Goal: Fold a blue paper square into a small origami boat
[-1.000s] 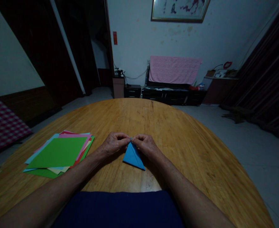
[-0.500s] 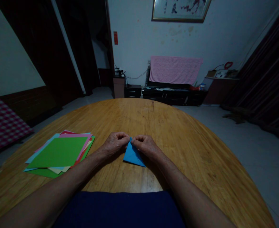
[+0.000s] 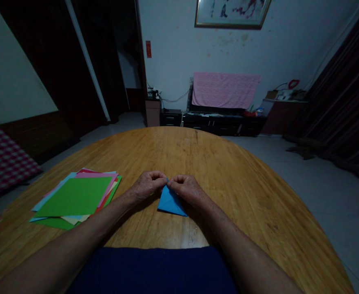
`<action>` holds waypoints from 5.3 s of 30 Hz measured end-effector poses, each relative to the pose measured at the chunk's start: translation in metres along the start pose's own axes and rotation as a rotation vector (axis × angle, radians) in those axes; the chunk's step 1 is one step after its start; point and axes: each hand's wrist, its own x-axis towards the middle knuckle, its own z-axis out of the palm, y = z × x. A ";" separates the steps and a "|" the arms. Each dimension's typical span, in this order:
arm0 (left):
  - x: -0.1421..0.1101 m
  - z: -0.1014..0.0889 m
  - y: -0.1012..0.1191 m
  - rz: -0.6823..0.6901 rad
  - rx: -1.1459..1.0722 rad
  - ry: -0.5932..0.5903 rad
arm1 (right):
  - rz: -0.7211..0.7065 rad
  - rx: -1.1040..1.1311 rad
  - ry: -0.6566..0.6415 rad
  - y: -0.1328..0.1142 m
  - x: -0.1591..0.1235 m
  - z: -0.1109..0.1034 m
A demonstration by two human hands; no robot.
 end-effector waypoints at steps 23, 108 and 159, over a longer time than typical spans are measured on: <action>-0.003 0.004 0.002 0.032 -0.118 0.001 | -0.030 -0.009 0.069 -0.003 -0.003 0.008; 0.004 -0.009 -0.006 0.035 0.008 -0.044 | -0.069 -0.044 0.181 -0.004 0.002 0.006; -0.005 -0.008 0.004 -0.049 -0.126 -0.114 | 0.004 0.399 0.015 -0.018 -0.016 0.025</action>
